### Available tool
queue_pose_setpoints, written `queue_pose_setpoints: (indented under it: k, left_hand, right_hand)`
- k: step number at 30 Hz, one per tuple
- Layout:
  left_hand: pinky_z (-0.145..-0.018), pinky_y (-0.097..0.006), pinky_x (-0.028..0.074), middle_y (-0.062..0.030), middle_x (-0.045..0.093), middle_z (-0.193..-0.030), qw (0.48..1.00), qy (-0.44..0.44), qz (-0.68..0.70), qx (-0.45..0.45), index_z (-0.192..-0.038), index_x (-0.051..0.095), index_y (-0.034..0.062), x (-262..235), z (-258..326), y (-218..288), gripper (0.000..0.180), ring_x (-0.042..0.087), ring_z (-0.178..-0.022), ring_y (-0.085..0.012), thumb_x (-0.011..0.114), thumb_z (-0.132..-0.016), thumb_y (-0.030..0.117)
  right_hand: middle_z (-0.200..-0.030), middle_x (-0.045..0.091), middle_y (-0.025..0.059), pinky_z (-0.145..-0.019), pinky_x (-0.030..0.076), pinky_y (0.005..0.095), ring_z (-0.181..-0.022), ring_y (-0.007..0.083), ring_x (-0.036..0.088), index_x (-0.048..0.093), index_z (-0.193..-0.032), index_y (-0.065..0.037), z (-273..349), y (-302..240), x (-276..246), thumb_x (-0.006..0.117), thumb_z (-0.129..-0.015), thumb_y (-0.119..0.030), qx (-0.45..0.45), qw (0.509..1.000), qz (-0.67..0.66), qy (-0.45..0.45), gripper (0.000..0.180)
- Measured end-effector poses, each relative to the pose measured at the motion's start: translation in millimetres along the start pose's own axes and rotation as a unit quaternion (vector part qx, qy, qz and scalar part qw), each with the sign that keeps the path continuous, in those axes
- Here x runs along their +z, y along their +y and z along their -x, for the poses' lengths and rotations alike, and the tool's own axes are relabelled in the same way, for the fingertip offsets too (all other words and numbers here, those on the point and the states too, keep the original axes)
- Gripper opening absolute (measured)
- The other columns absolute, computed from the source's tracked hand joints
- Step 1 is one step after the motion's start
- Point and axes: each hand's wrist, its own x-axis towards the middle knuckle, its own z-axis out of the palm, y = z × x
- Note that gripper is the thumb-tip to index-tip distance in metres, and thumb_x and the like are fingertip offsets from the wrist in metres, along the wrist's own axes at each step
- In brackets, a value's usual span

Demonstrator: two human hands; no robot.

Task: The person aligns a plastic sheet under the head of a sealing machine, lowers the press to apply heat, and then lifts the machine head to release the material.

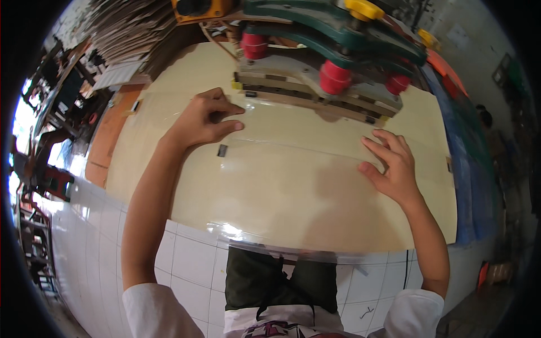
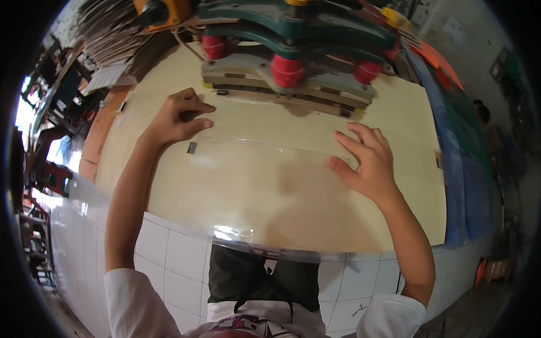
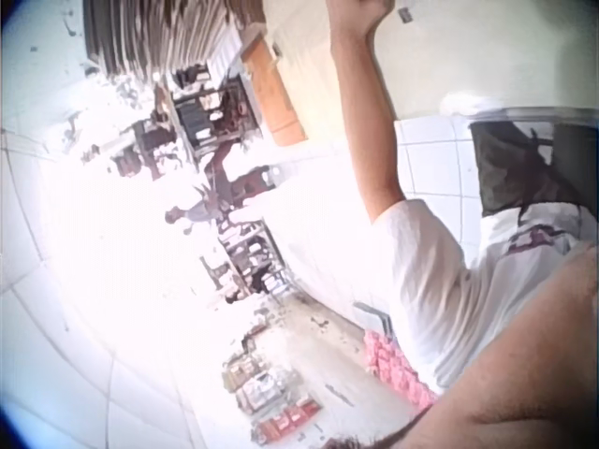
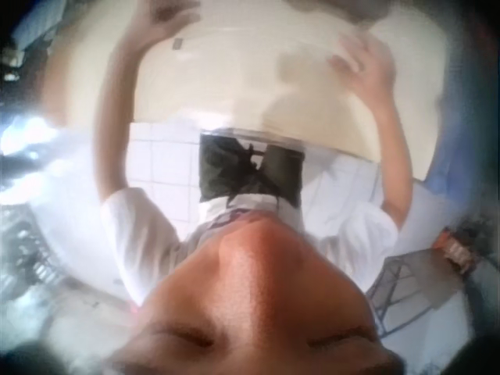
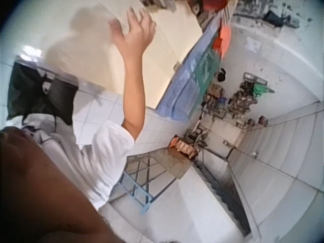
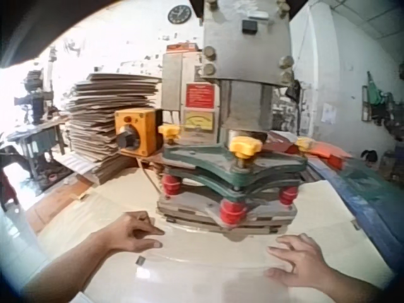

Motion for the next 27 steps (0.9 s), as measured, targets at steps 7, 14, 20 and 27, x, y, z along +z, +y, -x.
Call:
queue_pose_setpoints:
  k: [7,14,20,27]
  left_hand:
    - [-0.061,-0.031,0.040,-0.0060,0.055,-0.077,1.000,0.002,-0.006,0.010,-0.104,0.079,0.0045,4.0,-4.3,-3.3,0.036,0.049,-0.067,-0.0170,0.086,-0.072,0.020]
    - [-0.062,-0.032,0.040,-0.0057,0.053,-0.077,1.000,-0.009,-0.003,-0.004,-0.104,0.079,0.0038,2.5,-4.4,-0.8,0.037,0.048,-0.069,-0.0171,0.086,-0.072,0.021]
    - [-0.063,-0.032,0.041,-0.0066,0.054,-0.077,1.000,-0.001,-0.008,0.017,-0.104,0.079,0.0041,1.8,-3.1,-2.7,0.037,0.049,-0.068,-0.0179,0.086,-0.073,0.022]
    - [-0.061,-0.032,0.041,-0.0066,0.056,-0.078,1.000,-0.007,-0.009,0.005,-0.104,0.079,0.0046,0.2,-5.0,4.1,0.037,0.051,-0.066,-0.0176,0.087,-0.073,0.023]
  right_hand:
    - [-0.126,0.063,0.0138,-0.088,0.048,0.0389,-0.096,0.0296,0.057,0.073,-0.120,-0.009,1.7,3.5,-0.9,0.077,-0.081,-0.045,-0.008,1.000,0.013,-0.004,0.053]
    - [-0.126,0.063,0.0133,-0.089,0.048,0.0403,-0.100,0.0298,0.059,0.074,-0.118,-0.009,2.5,2.2,0.2,0.075,-0.083,-0.051,0.002,1.000,0.017,-0.004,0.055]
    - [-0.126,0.063,0.0117,-0.089,0.048,0.0400,-0.099,0.0292,0.058,0.074,-0.118,-0.010,1.5,1.9,-0.1,0.076,-0.082,-0.050,0.002,1.000,0.019,-0.005,0.054]
    - [-0.127,0.063,0.0109,-0.089,0.048,0.0392,-0.097,0.0281,0.058,0.074,-0.119,-0.011,0.5,0.6,-3.8,0.079,-0.080,-0.048,0.011,1.000,0.017,-0.010,0.054]
